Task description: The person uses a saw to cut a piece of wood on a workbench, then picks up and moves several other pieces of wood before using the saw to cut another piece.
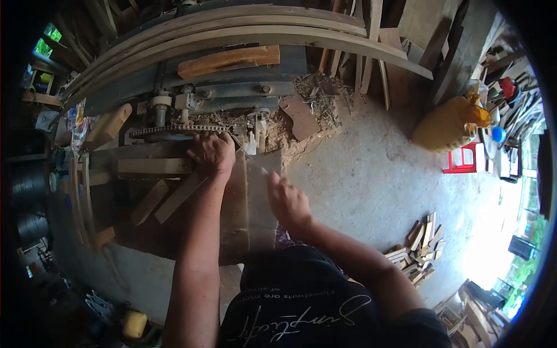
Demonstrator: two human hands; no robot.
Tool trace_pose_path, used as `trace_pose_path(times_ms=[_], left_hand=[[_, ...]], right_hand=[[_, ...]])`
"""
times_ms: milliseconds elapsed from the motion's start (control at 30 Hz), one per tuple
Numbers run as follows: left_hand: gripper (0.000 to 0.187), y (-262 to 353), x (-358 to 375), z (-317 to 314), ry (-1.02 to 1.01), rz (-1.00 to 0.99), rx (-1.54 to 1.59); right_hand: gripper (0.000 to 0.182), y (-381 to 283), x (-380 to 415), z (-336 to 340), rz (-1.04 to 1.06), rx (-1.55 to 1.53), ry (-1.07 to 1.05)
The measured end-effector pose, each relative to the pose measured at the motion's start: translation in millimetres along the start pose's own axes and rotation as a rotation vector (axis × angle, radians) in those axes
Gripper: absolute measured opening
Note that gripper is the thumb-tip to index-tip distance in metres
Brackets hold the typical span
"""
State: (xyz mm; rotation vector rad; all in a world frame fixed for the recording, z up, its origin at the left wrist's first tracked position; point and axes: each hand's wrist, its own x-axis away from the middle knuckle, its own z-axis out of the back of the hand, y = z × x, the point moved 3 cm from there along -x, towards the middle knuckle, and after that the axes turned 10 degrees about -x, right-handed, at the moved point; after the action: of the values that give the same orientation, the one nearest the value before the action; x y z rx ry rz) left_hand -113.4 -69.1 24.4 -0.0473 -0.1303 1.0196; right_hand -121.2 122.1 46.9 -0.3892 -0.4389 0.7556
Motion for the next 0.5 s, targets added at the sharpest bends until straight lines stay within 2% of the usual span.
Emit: trace_pose_path(times_ms=[33,100,133,200,333,400,467,500], left_hand=[[0.044,-1,-1,-2,-0.011,-0.003,0.016],[0.043,-4,0,-13,0.028,0.021,0.007],[0.041,-4,-2,-14,0.089,0.04,0.006],[0.042,-4,-5,-14,0.061,0.056,-0.007],[0.042,-2,-5,-13,0.128,0.033,-0.008],[0.042,-2,-5,-5,0.151,0.045,-0.005],[0.04,0,-2,1,0.026,0.012,-0.05],[0.038,-3,-5,-10,0.064,0.04,-0.032]], right_hand=[[0.013,2,-5,-3,0.009,0.008,-0.004],[0.016,-2,-7,-13,0.205,0.139,0.268],[0.016,-6,-26,-19,0.205,0.132,0.273],[0.014,-18,-75,-26,0.15,0.049,0.077],[0.014,-5,-22,-7,0.226,-0.062,0.221],[0.009,2,-1,3,0.01,0.046,-0.048],[0.008,-8,-13,-3,-0.029,0.007,-0.025],[0.009,-12,-33,-8,0.057,0.035,0.023]])
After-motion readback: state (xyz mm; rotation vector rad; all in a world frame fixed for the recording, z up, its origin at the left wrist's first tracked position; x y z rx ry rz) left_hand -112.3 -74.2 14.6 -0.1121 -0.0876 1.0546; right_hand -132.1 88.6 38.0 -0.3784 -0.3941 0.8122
